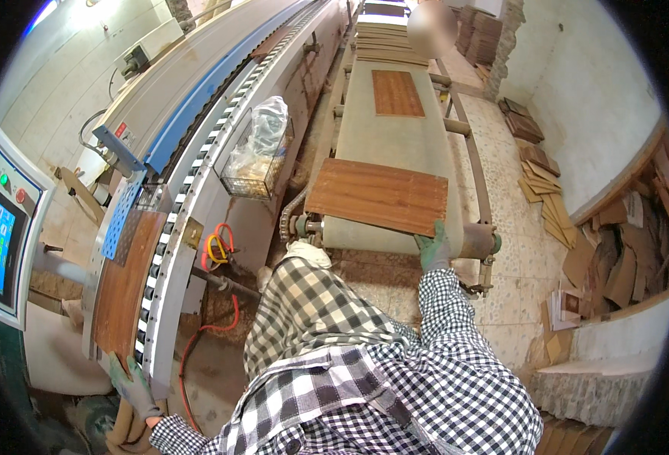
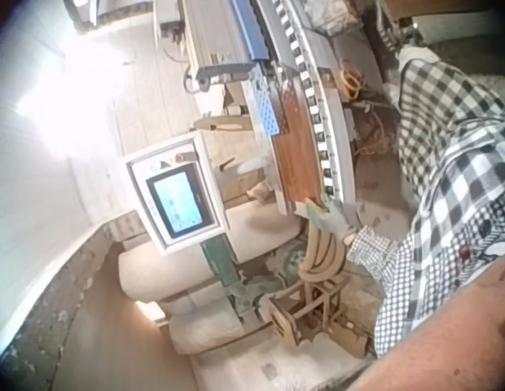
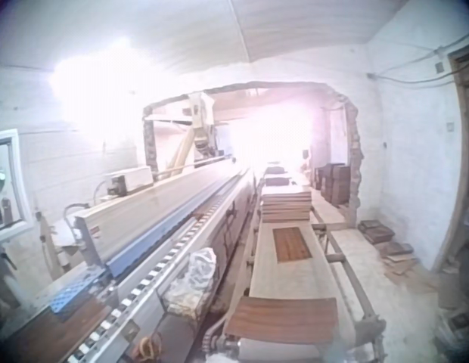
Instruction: The person feeds rectangular wooden boards through a belt sander one at a time, guiding them with gloved hands and stacking the finished boards on a nearby table. The person repeats this process for multiple boards throughout the clip.
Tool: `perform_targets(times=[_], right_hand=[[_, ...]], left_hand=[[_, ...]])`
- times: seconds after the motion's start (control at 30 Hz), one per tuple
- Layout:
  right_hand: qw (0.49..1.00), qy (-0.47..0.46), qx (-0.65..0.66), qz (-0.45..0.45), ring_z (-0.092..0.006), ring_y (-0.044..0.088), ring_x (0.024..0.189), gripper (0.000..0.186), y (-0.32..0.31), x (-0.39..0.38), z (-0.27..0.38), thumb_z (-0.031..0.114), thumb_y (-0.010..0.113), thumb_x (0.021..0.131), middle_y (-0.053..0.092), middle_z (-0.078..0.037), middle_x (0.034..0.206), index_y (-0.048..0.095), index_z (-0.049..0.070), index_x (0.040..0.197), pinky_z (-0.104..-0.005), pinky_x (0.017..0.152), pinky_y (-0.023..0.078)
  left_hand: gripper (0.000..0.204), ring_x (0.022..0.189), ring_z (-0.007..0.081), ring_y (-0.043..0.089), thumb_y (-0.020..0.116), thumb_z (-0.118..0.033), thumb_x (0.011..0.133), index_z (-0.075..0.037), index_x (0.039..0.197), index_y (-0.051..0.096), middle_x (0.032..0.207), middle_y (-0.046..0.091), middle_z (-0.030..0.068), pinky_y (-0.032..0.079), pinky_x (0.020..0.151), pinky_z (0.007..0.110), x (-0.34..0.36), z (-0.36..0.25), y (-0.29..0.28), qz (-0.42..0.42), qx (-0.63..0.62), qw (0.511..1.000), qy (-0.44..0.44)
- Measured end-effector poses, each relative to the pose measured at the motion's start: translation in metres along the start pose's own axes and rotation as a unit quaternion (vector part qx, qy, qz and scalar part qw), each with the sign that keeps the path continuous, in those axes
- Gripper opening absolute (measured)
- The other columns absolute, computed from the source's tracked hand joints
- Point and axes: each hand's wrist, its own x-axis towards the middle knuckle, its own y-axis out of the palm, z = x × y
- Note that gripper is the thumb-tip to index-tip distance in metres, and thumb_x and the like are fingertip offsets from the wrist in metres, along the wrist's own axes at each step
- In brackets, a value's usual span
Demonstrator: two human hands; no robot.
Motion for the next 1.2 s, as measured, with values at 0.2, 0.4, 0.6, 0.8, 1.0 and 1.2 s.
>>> perform_targets(times=[0.2, 0.4, 0.6, 0.8, 1.0, 1.2], right_hand=[[0.999, 0.007, 0.034, 0.026, -0.0376, 0.049, 0.128, 0.059, -0.02, 0.021, -0.003, 0.036, 0.072, 0.092, 0.051, -0.013, 0.142, 0.048, 0.014, 0.141, -0.0486, 0.108, 0.047], [0.999, -0.024, -0.004, 0.025, -0.0319, 0.05, 0.127, 0.06, -0.024, 0.02, 0.001, 0.039, 0.07, 0.094, 0.053, -0.008, 0.141, 0.048, 0.016, 0.144, -0.0454, 0.108, 0.046], [0.999, -0.021, -0.005, 0.032, -0.0313, 0.051, 0.126, 0.059, -0.02, 0.017, 0.002, 0.034, 0.071, 0.093, 0.048, -0.011, 0.145, 0.049, 0.011, 0.143, -0.0429, 0.108, 0.048], [0.998, -0.03, -0.028, 0.045, -0.0312, 0.051, 0.125, 0.064, -0.015, 0.004, 0.003, 0.036, 0.073, 0.092, 0.048, -0.012, 0.144, 0.046, 0.009, 0.145, -0.0413, 0.11, 0.046], [0.998, -0.04, -0.042, 0.038, -0.0316, 0.049, 0.127, 0.067, -0.016, 0.005, 0.004, 0.038, 0.071, 0.093, 0.046, -0.011, 0.146, 0.042, 0.012, 0.148, -0.0444, 0.111, 0.045], [0.998, -0.039, -0.039, 0.038, -0.0325, 0.05, 0.126, 0.069, -0.018, 0.004, 0.006, 0.038, 0.071, 0.093, 0.044, -0.011, 0.147, 0.04, 0.013, 0.148, -0.0434, 0.109, 0.047]], left_hand=[[0.052, 0.135, 0.0345, 0.046, 0.062, -0.028, 0.097, -0.002, 0.142, 0.053, 0.144, 0.053, 0.018, 0.032, 0.115, 0.045, -0.001, -0.001, 0.002, -0.04, -0.008, 0.999, 0.029], [0.056, 0.137, 0.0359, 0.043, 0.064, -0.033, 0.095, -0.008, 0.144, 0.052, 0.144, 0.052, 0.0177, 0.026, 0.119, 0.048, -0.001, -0.004, 0.003, -0.027, -0.013, 1.0, 0.006], [0.059, 0.138, 0.0371, 0.042, 0.065, -0.036, 0.094, -0.009, 0.144, 0.051, 0.144, 0.051, 0.0218, 0.025, 0.119, 0.048, 0.002, 0.0, 0.003, -0.015, -0.007, 1.0, 0.005], [0.061, 0.136, 0.0376, 0.043, 0.066, -0.038, 0.092, -0.009, 0.143, 0.052, 0.143, 0.051, 0.0228, 0.026, 0.118, 0.048, 0.019, -0.021, 0.008, 0.019, -0.014, 1.0, 0.0], [0.067, 0.14, 0.0363, 0.04, 0.059, -0.051, 0.093, -0.011, 0.146, 0.05, 0.147, 0.048, 0.0216, 0.021, 0.12, 0.048, 0.039, -0.049, 0.025, 0.048, 0.039, 0.998, -0.005], [0.073, 0.143, 0.0358, 0.037, 0.054, -0.06, 0.093, -0.012, 0.148, 0.048, 0.147, 0.049, 0.0224, 0.019, 0.121, 0.047, 0.066, -0.096, 0.055, 0.068, 0.047, 0.996, -0.028]])
